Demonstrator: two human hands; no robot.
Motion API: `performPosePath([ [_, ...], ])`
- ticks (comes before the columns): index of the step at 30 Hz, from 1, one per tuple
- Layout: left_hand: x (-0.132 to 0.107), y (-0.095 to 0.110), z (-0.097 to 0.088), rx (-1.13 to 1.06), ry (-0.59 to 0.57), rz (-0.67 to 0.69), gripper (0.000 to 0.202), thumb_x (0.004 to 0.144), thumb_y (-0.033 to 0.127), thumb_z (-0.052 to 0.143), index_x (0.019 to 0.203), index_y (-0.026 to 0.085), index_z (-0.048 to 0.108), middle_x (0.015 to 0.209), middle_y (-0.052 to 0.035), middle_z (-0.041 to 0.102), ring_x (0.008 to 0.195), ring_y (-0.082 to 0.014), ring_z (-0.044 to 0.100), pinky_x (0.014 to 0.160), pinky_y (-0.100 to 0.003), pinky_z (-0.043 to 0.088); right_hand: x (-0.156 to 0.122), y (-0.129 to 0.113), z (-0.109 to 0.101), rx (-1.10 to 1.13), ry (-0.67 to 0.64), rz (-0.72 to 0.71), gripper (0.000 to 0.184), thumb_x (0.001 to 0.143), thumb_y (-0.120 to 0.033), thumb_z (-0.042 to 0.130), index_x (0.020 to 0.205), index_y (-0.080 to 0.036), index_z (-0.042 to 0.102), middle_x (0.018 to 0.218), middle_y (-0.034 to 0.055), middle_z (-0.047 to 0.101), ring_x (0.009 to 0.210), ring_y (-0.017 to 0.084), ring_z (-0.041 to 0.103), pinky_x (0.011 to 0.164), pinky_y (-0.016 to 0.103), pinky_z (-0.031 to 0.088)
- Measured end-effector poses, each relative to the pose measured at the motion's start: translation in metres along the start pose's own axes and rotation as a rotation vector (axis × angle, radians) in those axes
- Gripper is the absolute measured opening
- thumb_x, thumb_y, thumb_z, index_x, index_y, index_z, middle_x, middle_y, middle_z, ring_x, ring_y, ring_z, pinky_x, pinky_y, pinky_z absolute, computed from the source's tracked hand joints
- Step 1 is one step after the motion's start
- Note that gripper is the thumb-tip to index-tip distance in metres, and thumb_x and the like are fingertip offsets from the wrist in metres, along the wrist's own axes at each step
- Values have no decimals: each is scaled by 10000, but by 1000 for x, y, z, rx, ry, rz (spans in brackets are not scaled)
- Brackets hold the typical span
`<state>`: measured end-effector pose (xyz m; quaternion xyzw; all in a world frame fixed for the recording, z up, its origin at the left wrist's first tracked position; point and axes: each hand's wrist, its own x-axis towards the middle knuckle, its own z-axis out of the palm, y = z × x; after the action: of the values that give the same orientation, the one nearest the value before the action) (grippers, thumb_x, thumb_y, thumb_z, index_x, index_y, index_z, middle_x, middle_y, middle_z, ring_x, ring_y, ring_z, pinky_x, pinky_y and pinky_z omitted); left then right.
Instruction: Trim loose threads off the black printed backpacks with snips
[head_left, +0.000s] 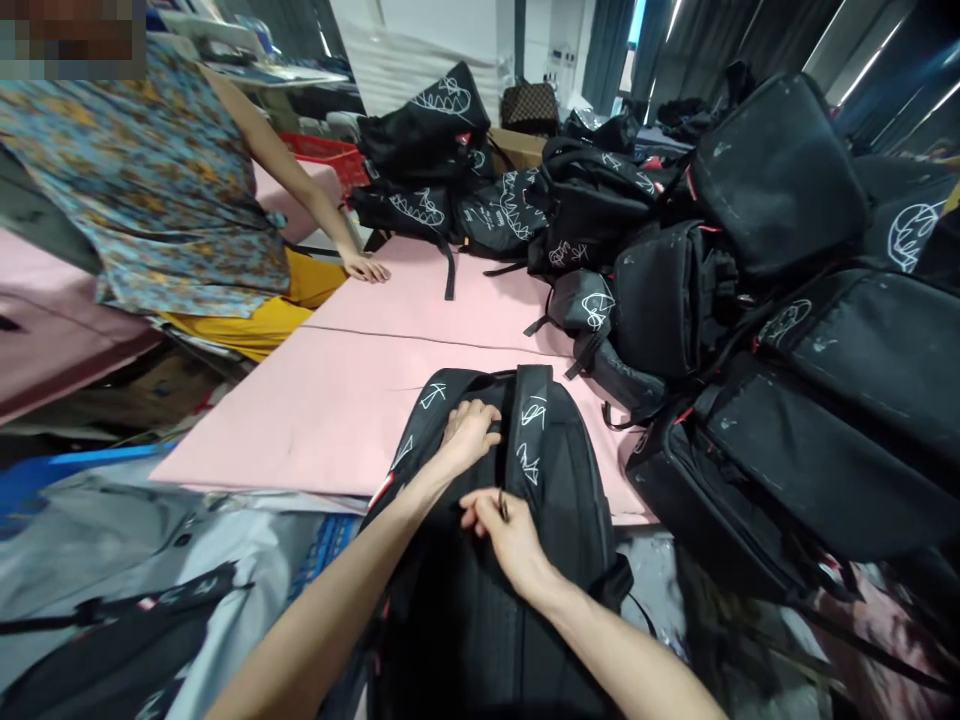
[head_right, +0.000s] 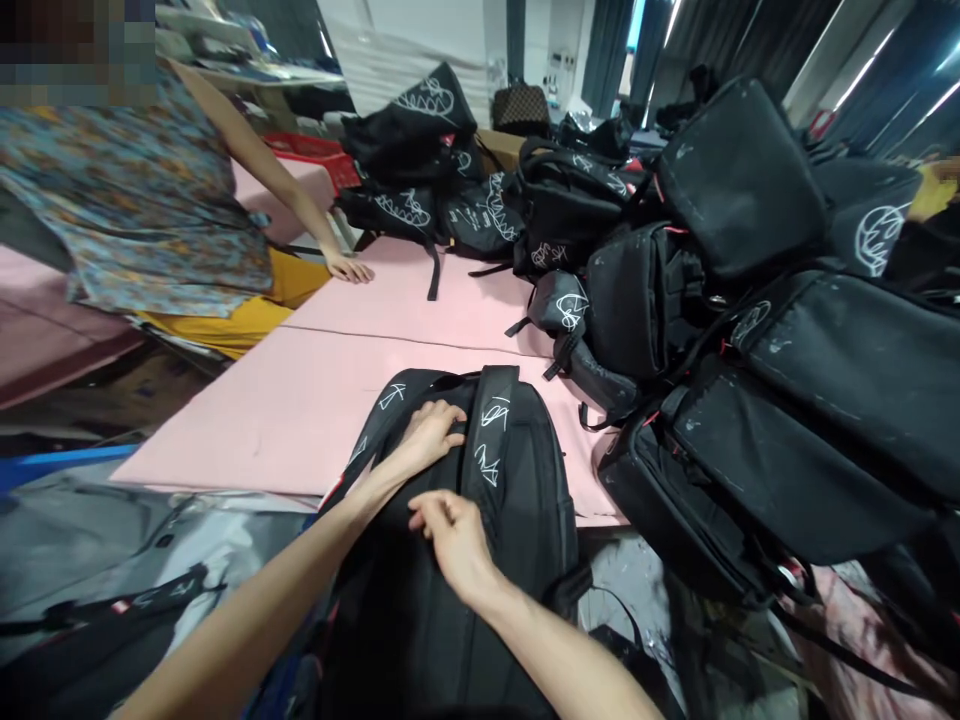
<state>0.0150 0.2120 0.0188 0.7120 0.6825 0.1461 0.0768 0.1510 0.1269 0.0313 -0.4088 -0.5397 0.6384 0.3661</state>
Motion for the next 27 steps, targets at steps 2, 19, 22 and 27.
performPosePath([
  [2, -16, 3, 5, -24, 17, 15, 148, 783, 171, 542, 924, 177, 584, 919, -62, 558, 875, -213, 506, 777, -344, 409, 23, 8, 2, -1, 152, -123, 276, 876, -355, 406, 850, -206, 637, 773, 40, 607, 730, 168, 550, 725, 317, 442],
  [19, -138, 16, 33, -102, 3, 286, 384, 835, 47, 351, 1115, 164, 586, 830, -86, 586, 812, -192, 546, 741, -337, 458, 18, 25, -134, -1271, -437, -634, 365, 823, 6, 383, 1034, -215, 584, 951, 44, 569, 883, 185, 476, 779, 315, 356],
  [22, -105, 19, 18, -67, -166, 74, 282, 898, 265, 388, 1050, 199, 617, 906, -88, 627, 857, -193, 588, 762, -309, 441, 29, 27, -130, -1350, -373, -650, 290, 855, -70, 442, 1084, -194, 569, 961, 73, 570, 878, 206, 457, 750, 324, 337],
  [27, -29, 30, 10, 35, -230, -168, 400, 829, 475, 494, 945, 123, 643, 841, -175, 669, 864, -299, 625, 726, -352, 429, 40, 24, -120, -1429, -310, -679, 203, 861, -96, 462, 962, -189, 612, 860, 57, 565, 828, 198, 436, 720, 318, 305],
])
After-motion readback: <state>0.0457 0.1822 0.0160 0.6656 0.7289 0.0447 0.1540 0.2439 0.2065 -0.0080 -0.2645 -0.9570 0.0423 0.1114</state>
